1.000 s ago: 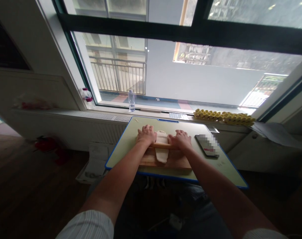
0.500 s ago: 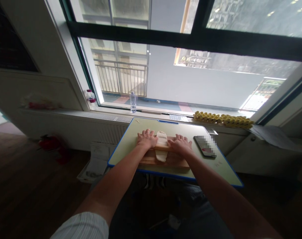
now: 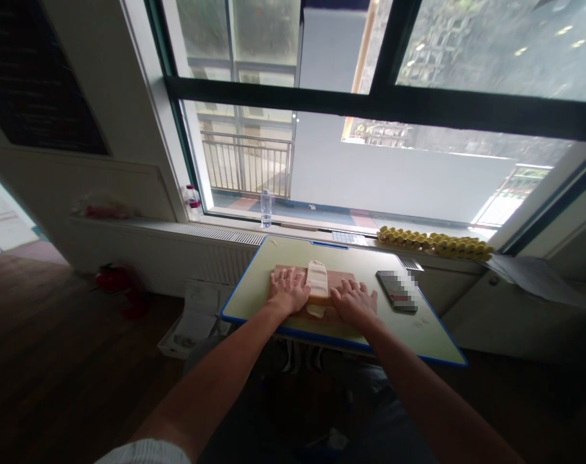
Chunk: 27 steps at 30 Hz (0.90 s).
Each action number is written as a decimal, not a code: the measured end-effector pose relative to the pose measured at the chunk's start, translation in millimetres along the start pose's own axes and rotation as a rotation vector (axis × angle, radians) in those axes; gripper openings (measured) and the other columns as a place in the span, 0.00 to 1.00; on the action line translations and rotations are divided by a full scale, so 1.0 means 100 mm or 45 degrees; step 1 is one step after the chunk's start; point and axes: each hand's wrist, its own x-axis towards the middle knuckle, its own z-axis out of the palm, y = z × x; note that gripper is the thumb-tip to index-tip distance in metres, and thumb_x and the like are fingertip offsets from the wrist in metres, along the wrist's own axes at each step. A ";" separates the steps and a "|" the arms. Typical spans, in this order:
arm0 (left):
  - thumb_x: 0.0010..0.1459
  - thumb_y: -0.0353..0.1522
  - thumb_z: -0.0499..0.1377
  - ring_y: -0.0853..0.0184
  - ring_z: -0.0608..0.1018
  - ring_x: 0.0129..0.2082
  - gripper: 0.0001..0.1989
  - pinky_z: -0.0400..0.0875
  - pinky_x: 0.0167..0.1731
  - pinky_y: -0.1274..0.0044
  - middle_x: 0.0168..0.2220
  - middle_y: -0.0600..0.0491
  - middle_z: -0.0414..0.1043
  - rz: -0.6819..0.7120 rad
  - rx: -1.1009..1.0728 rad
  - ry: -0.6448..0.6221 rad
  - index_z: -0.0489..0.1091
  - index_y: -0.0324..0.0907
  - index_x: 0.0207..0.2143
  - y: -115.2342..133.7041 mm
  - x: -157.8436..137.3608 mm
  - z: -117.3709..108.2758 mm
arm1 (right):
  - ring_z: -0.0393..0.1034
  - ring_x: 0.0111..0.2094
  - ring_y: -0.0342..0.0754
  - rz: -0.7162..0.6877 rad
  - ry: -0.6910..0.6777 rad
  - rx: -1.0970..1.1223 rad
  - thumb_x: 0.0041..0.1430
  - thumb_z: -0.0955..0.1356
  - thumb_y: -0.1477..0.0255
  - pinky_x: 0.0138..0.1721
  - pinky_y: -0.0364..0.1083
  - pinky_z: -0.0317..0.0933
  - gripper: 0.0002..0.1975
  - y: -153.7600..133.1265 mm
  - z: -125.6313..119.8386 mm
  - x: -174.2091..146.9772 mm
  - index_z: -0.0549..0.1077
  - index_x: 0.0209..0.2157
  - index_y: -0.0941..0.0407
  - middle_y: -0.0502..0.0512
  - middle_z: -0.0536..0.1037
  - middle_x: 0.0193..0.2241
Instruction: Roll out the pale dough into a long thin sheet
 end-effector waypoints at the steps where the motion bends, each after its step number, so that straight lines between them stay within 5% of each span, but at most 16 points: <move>1: 0.71 0.50 0.44 0.49 0.58 0.76 0.34 0.46 0.73 0.48 0.77 0.46 0.54 0.007 -0.002 0.031 0.65 0.49 0.72 0.00 -0.05 0.01 | 0.52 0.73 0.67 0.012 0.039 0.016 0.78 0.52 0.53 0.67 0.73 0.45 0.29 -0.01 0.02 -0.05 0.68 0.70 0.43 0.57 0.58 0.75; 6: 0.72 0.47 0.46 0.48 0.60 0.75 0.31 0.51 0.73 0.48 0.76 0.48 0.57 0.069 -0.041 0.153 0.67 0.49 0.71 -0.01 -0.32 0.02 | 0.50 0.74 0.64 0.146 0.182 0.094 0.78 0.52 0.51 0.71 0.68 0.44 0.36 -0.04 0.16 -0.28 0.63 0.74 0.56 0.63 0.60 0.75; 14: 0.73 0.47 0.49 0.49 0.63 0.74 0.30 0.56 0.72 0.50 0.74 0.48 0.62 0.098 -0.104 0.296 0.68 0.48 0.71 -0.02 -0.60 0.03 | 0.48 0.75 0.63 0.177 0.252 0.110 0.78 0.53 0.50 0.72 0.65 0.44 0.37 -0.09 0.28 -0.53 0.62 0.74 0.59 0.63 0.61 0.74; 27: 0.72 0.50 0.45 0.49 0.58 0.76 0.31 0.49 0.73 0.49 0.76 0.50 0.57 0.035 -0.044 0.099 0.66 0.54 0.72 -0.01 -0.26 0.00 | 0.52 0.73 0.62 0.170 0.209 0.114 0.77 0.54 0.49 0.70 0.64 0.48 0.33 -0.06 0.15 -0.26 0.66 0.72 0.50 0.58 0.64 0.73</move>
